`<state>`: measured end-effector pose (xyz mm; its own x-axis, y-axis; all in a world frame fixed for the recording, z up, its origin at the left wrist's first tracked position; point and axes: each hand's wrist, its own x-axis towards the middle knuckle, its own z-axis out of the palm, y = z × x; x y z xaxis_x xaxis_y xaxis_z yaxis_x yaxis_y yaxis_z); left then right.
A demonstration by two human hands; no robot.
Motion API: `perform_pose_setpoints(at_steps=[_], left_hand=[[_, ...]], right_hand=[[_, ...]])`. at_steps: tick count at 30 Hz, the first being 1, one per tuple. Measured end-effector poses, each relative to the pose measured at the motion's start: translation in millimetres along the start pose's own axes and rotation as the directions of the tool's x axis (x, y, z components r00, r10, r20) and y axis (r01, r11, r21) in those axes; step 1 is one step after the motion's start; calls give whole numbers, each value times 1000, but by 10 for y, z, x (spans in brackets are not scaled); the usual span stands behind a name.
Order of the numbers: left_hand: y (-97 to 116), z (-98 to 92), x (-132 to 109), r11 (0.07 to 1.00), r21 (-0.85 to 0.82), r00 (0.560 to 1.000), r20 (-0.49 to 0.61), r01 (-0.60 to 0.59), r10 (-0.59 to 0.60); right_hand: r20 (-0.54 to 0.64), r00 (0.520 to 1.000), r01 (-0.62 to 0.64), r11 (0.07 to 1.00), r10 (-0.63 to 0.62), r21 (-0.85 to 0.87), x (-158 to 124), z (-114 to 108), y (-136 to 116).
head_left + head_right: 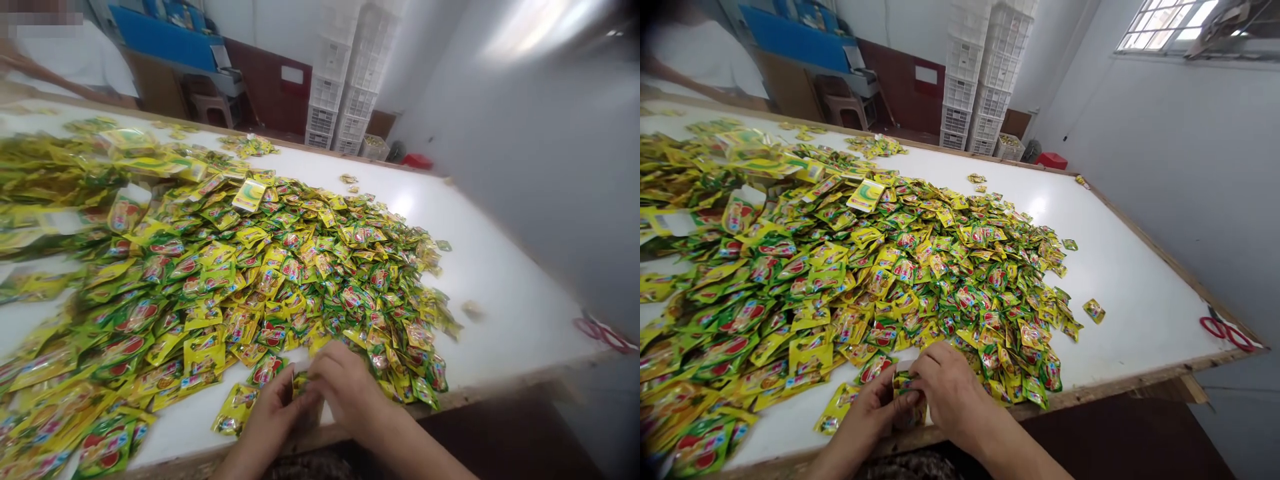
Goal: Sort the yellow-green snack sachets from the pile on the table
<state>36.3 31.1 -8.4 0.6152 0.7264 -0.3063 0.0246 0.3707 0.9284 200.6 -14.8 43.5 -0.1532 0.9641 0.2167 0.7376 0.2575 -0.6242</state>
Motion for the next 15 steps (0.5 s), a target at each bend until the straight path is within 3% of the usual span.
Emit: perform_pose_setpoints(at_steps=[5, 10, 15], left_hand=[[-11, -4, 12, 999, 13, 999, 35, -32, 32], [-51, -51, -6, 1000, -7, 999, 37, -30, 30], [-72, -72, -5, 1000, 28, 1000, 19, -14, 13]], right_hand=[[140, 990, 9, 997, 2, -79, 91, -231, -8], [188, 982, -25, 999, 20, 27, 51, -143, 48], [171, 981, -97, 995, 95, 3, -10, -46, 55]])
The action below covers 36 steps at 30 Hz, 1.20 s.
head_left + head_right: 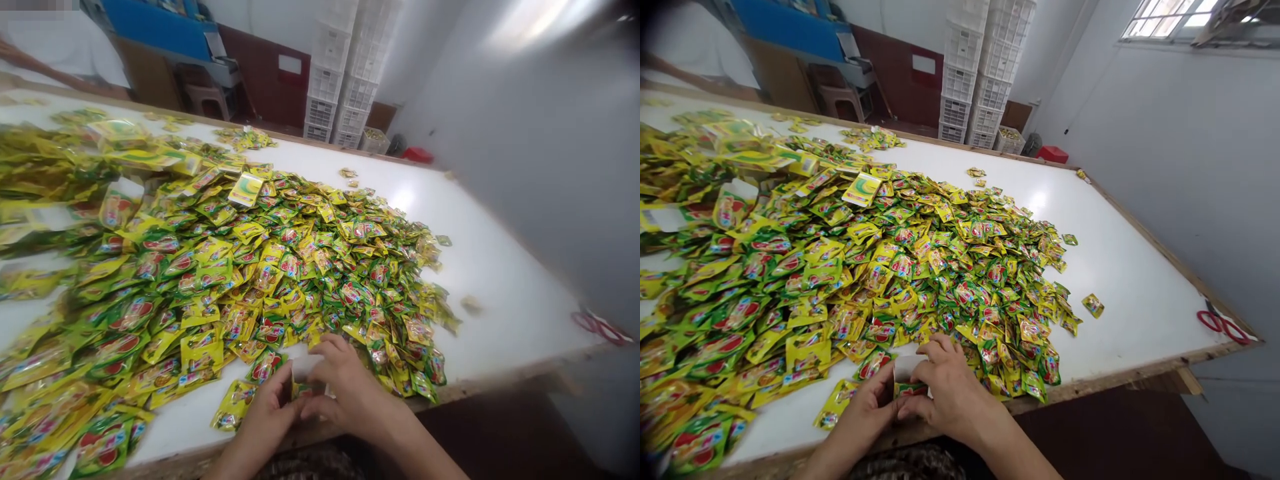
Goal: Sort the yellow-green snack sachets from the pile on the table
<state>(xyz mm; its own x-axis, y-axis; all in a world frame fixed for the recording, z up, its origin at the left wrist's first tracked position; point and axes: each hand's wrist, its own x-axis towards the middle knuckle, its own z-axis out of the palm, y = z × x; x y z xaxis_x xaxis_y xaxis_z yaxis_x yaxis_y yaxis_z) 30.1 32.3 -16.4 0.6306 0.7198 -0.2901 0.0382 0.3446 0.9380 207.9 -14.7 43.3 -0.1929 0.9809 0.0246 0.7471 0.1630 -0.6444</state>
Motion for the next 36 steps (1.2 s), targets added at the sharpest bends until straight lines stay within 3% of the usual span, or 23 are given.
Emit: perform_pose_setpoints(at_steps=[3, 7, 11, 15, 17, 20, 22, 24, 26, 30, 31, 33, 36], left_hand=[[9, -5, -3, 994, 112, 999, -40, -18, 22], [10, -26, -28, 986, 162, 999, 3, -34, 34], [-46, -41, -35, 996, 87, 1000, 12, 1, -2], [-73, -50, -36, 989, 148, 1000, 22, 6, -10], [-56, -68, -56, 985, 175, 999, 32, 3, -9], [23, -98, -108, 988, 127, 996, -16, 86, -85], [119, -99, -134, 985, 69, 987, -25, 161, -159], [236, -78, -137, 982, 32, 983, -5, 185, -184], [335, -50, -116, 986, 8, 986, -11, 169, -169], [347, -51, -32, 996, 19, 992, -94, 90, -87], [311, -71, -11, 997, 40, 990, -128, 64, -59], [219, -124, 23, 992, 121, 978, -210, 24, 2], [112, -179, 44, 960, 279, 963, -254, -18, 91]], right_hand=[[-65, 998, -21, 999, 23, 40, -16, 53, 37], [-248, 963, -48, 968, 110, 246, -98, 81, 118], [-243, 957, -63, 934, 156, 352, -194, 108, 122], [-260, 939, -86, 884, 226, 459, -210, 154, 56], [-232, 914, -127, 776, 334, 618, -196, 186, 48], [-120, 874, -144, 487, 470, 861, -177, 258, 83], [-53, 868, -134, 336, 493, 932, -178, 313, 107], [5, 879, -149, 266, 476, 952, -185, 351, 111], [29, 892, -183, 301, 451, 936, -183, 363, 94], [-181, 889, -189, 697, 421, 692, -103, 335, 49], [-238, 887, -171, 761, 395, 626, -73, 328, 47], [-265, 891, -135, 773, 368, 620, -20, 324, 60], [-173, 891, -153, 637, 420, 756, 17, 339, 104]])
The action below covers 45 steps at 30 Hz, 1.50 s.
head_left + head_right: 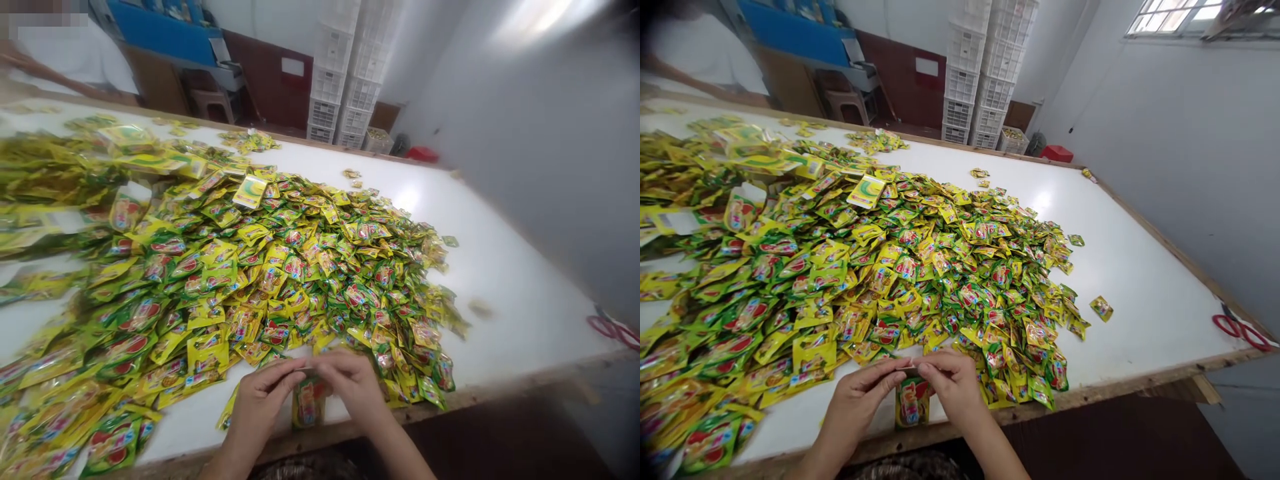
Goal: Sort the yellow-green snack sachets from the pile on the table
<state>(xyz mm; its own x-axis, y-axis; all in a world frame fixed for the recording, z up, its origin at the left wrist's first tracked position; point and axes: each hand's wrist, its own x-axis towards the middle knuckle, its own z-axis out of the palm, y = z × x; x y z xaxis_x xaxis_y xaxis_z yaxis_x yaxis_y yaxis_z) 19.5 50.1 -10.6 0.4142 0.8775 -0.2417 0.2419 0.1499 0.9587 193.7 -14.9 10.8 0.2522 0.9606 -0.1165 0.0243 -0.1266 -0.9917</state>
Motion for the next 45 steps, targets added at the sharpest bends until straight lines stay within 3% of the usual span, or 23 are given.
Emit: perform_pose_setpoints(at_steps=[3, 7, 12, 15, 21, 25, 28, 35, 41, 43, 45], left_hand=[[-12, 28, -2, 999, 18, 999, 18, -27, 26], [28, 71, 22, 999, -32, 999, 40, -26, 27], [40, -2, 63, 941, 104, 943, 125, -322, 309], [73, -47, 51, 906, 100, 904, 178, -410, 389], [82, -20, 19, 950, 118, 950, 159, -288, 269], [38, -3, 6, 968, 111, 966, 155, -227, 209], [39, -18, -8, 960, 88, 952, 182, -266, 247], [-38, -50, -60, 930, 100, 915, 240, -354, 323], [12, 128, -227, 935, 50, 901, 289, -352, 324], [69, 43, -248, 936, 92, 910, 283, -341, 303], [109, -250, -320, 955, 155, 956, 187, -254, 224]], right_hand=[[-37, 992, -113, 990, 117, 89, 4, -2, 45], [-101, 978, -171, 977, 184, 125, 1, 10, 90], [-73, 976, -190, 963, 207, 189, 33, -10, 101], [-55, 968, -229, 956, 243, 184, 49, -28, 81], [-24, 985, -169, 986, 169, -10, 87, -60, 2], [31, 995, 95, 937, -90, -337, 63, -79, -86], [106, 970, 243, 896, -219, -372, -1, -93, -107], [85, 961, 275, 911, -262, -306, -137, -77, 25], [54, 952, 302, 897, -301, -322, -364, -46, 69], [37, 967, 252, 918, -253, -307, -357, -84, 76], [-9, 980, 185, 932, -197, -313, -293, -96, 93]])
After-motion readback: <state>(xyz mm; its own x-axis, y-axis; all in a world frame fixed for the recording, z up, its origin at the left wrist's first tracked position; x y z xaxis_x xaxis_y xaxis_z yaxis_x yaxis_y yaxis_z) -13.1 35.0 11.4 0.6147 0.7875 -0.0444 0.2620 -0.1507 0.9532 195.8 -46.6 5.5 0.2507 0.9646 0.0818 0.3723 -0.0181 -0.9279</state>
